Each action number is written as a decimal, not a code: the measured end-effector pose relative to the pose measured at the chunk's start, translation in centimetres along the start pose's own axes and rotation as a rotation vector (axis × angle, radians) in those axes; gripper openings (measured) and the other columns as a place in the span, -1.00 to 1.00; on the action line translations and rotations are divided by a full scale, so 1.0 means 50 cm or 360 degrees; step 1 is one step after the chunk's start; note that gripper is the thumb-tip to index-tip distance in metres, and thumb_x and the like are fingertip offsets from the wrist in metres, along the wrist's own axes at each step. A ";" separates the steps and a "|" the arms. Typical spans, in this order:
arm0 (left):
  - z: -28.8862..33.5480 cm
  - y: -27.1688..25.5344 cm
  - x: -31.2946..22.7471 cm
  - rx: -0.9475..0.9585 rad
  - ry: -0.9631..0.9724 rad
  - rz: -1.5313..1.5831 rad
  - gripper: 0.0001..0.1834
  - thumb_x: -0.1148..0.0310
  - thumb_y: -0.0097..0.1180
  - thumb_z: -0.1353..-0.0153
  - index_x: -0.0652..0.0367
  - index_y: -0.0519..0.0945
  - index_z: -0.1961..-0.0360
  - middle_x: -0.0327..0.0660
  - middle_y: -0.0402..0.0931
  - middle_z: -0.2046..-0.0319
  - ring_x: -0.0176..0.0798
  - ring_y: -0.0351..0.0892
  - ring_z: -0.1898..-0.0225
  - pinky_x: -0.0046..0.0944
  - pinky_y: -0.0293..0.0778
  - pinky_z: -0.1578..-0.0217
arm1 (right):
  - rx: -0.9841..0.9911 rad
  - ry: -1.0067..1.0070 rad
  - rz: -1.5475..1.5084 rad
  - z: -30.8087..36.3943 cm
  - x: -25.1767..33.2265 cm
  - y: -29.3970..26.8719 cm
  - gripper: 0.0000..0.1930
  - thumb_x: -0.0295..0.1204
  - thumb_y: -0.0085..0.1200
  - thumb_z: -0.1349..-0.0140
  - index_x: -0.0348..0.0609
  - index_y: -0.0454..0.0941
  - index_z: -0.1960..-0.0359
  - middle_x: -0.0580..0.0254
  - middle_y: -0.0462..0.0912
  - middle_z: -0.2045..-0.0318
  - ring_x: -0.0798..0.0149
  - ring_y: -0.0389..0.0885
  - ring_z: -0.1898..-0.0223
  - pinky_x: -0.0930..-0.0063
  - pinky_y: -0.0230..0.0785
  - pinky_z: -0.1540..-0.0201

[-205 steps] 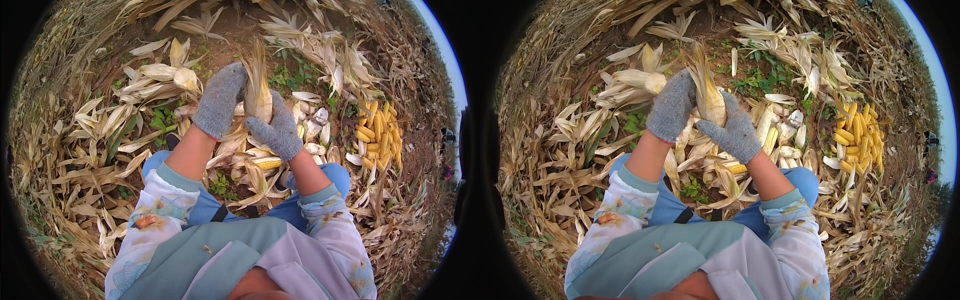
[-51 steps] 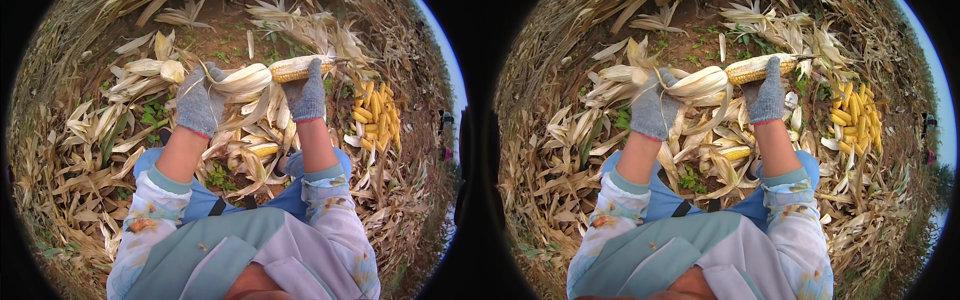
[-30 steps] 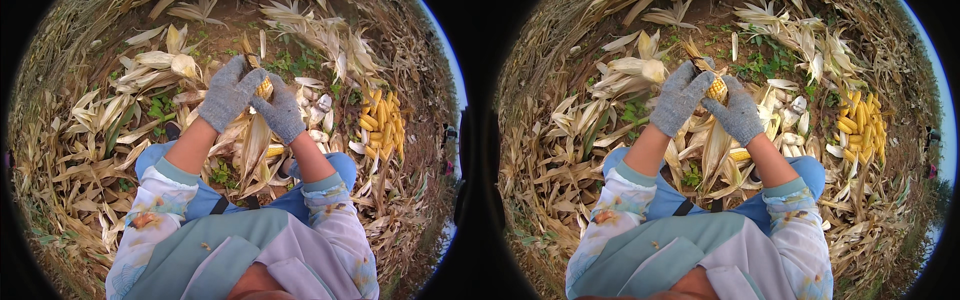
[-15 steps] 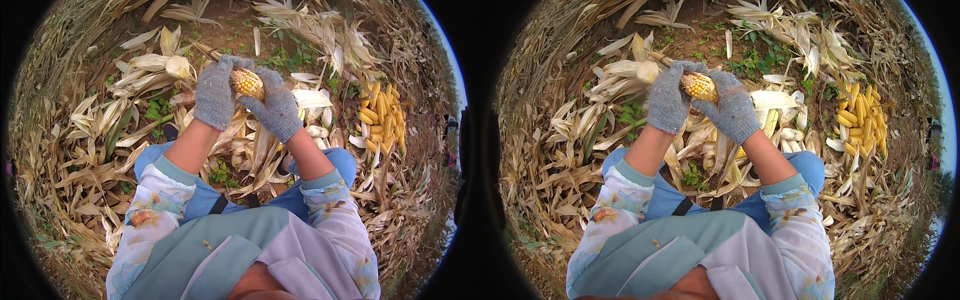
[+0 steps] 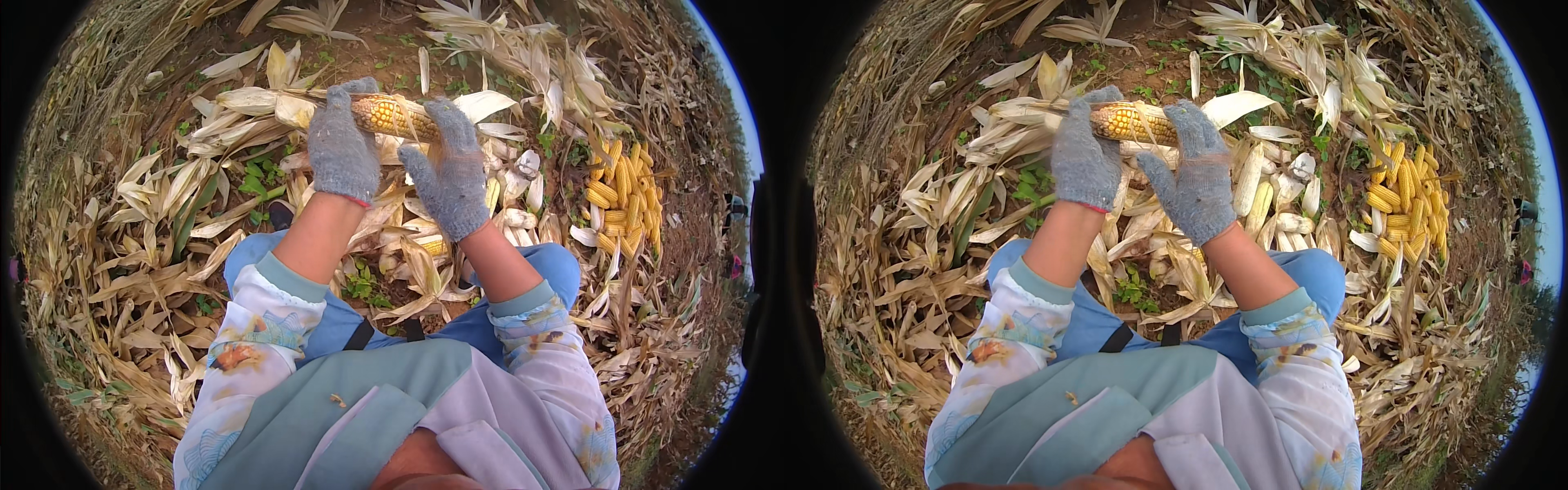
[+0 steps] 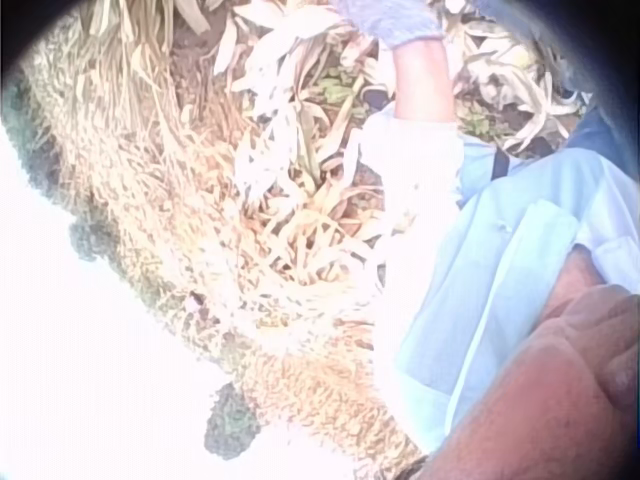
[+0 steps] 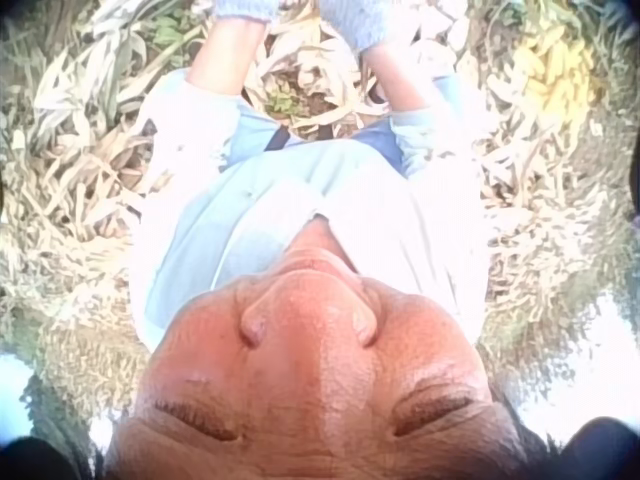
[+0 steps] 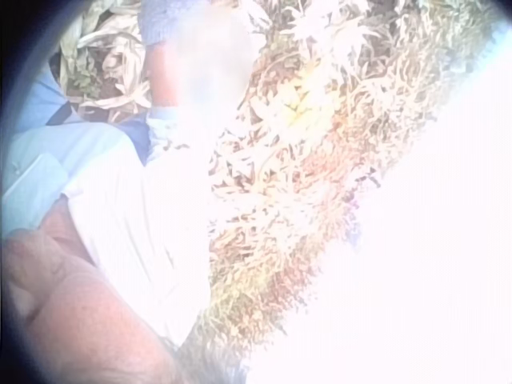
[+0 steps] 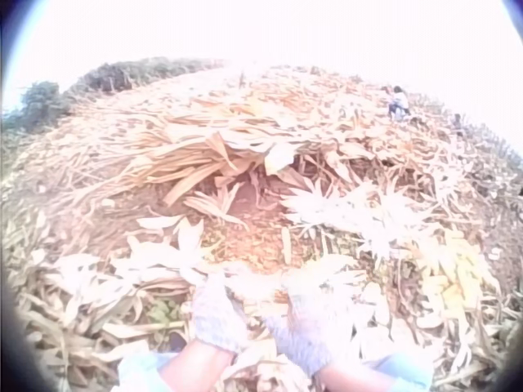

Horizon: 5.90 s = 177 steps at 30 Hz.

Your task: The person sits on the ground in a cornfield and repeatedly shucks corn cobs by hand, removing the husks and placing the cleaned cobs into a growing pile nearby.

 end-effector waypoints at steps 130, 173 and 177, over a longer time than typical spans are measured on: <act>-0.004 0.064 -0.241 0.0374 0.1918 -0.2801 -0.39 0.09 0.37 -0.12 0.11 0.52 -0.15 -0.04 0.53 -0.09 0.06 0.52 -0.11 -0.03 0.42 -0.15 | 0.0058 0.1640 -0.2622 0.062 -0.113 0.036 -0.45 -0.02 -0.02 -0.40 -0.27 0.36 -0.16 -0.09 0.63 0.09 0.05 0.69 0.15 0.19 0.65 0.10; -0.082 -0.052 -0.156 0.0481 0.0018 -0.0077 -0.83 0.34 0.11 -0.37 0.23 0.59 0.18 -0.21 0.54 0.47 -0.15 0.61 0.33 0.09 0.56 -0.05 | -0.0836 0.1360 -0.2768 0.028 -0.338 -0.233 -0.49 -0.07 -0.19 -0.49 -0.36 0.46 -0.06 -0.11 0.64 0.07 0.00 0.66 0.10 0.20 0.65 0.14; -0.084 -0.052 -0.190 0.0644 0.0050 0.0043 -0.84 0.34 0.09 -0.37 0.21 0.58 0.20 -0.20 0.56 0.41 -0.19 0.61 0.30 -0.06 0.58 0.04 | -0.0542 0.1421 -0.2473 0.015 -0.317 -0.145 -0.54 -0.16 -0.06 -0.46 -0.35 0.43 -0.13 -0.12 0.62 0.00 0.05 0.66 0.09 0.25 0.64 0.13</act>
Point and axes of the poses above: each hand's wrist, its own z-axis away from the middle knuckle, its own y-axis out of the palm, x = y × z, the point moved 8 cm from there along -z, towards the middle knuckle
